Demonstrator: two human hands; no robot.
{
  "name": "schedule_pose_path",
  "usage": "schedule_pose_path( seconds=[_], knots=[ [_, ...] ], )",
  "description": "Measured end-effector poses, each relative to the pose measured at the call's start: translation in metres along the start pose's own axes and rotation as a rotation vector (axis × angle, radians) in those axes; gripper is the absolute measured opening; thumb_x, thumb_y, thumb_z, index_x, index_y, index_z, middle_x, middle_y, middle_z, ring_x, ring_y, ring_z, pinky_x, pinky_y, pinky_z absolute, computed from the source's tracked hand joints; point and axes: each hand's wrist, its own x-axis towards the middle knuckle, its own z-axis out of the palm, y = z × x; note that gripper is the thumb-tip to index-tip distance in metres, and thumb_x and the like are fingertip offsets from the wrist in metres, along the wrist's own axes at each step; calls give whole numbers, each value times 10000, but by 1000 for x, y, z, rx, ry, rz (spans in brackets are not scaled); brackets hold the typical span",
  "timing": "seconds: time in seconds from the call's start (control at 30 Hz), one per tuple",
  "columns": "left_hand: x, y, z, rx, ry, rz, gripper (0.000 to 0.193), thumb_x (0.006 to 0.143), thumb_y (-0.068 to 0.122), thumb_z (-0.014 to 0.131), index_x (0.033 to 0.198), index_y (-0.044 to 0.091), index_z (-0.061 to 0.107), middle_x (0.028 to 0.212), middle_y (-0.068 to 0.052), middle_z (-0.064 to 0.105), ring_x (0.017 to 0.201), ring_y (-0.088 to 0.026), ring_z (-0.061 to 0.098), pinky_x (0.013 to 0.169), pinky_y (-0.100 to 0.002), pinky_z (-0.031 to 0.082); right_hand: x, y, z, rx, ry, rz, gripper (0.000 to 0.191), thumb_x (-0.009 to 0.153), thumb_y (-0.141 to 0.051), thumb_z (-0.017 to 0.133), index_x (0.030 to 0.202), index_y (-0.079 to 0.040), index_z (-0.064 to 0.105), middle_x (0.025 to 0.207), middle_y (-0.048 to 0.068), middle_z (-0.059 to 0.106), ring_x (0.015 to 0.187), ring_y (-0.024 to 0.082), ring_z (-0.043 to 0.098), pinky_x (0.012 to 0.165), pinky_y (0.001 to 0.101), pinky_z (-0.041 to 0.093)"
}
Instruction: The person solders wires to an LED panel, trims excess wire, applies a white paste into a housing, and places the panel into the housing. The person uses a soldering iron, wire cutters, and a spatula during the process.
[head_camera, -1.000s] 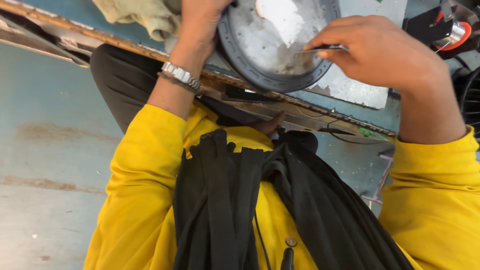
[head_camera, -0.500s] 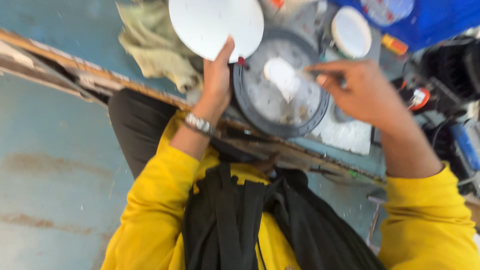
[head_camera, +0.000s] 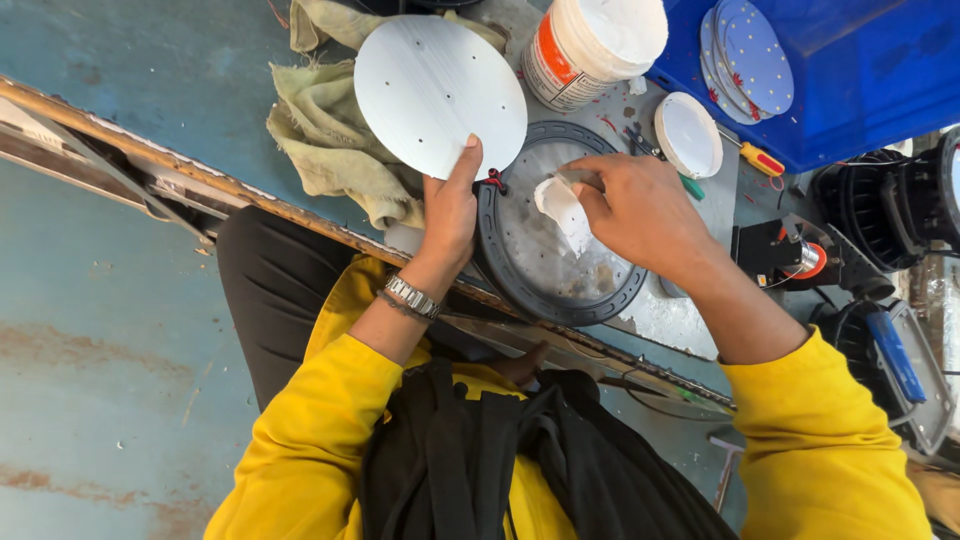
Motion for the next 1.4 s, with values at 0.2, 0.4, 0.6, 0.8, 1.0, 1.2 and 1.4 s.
schedule_pose_path(
  seconds=[0.2,0.4,0.6,0.8,1.0,1.2,1.4],
  knots=[
    [2,-3,-3,-4,-10,0,564,1025,251,637,1448,-79,462,1407,-166,578,1286,-220,545,1130,-360,401,2,-8,-6,-9,-66,-152,264,906,-99,655,1150,-102,755,1001,149,746,917,368,672,841,478,524],
    [4,-5,-5,18,-5,-2,582,1023,269,639,1452,-76,449,1422,-180,569,1310,-228,537,1147,-358,389,-10,-3,-11,-55,-145,-356,300,876,-100,687,1155,-194,748,1096,30,752,1071,272,672,1143,623,322],
    [3,-3,-6,31,-9,-19,585,1021,272,637,1452,-71,439,1431,-178,559,1317,-227,529,1147,-357,386,-18,8,-30,20,-192,-248,324,857,-88,680,1157,-185,756,1082,42,781,892,259,728,1134,602,347],
    [4,-1,-7,36,-2,-57,579,1022,262,625,1452,-81,445,1433,-179,563,1311,-230,542,1139,-357,399,0,11,-34,-98,-119,154,305,917,-141,634,1197,-142,753,868,183,733,693,334,690,678,447,540],
    [6,5,-4,30,3,-37,573,1015,258,627,1441,-92,472,1411,-178,577,1277,-230,549,1107,-363,414,12,5,-20,-59,-16,79,294,885,-117,623,1143,-101,763,796,198,714,689,371,681,665,474,528],
    [5,9,-4,23,3,-18,561,1019,251,630,1441,-83,470,1410,-160,582,1280,-218,550,1113,-352,412,15,5,-12,-59,-13,114,303,897,-132,620,1165,-93,757,785,232,695,704,399,672,698,484,532],
    [5,7,-3,-30,-7,-16,535,1035,229,641,1435,-92,486,1394,-154,584,1262,-203,548,1109,-355,416,24,-4,-11,-38,-50,157,325,882,-141,611,1170,-92,753,689,233,664,642,400,658,684,491,527]
  ],
)
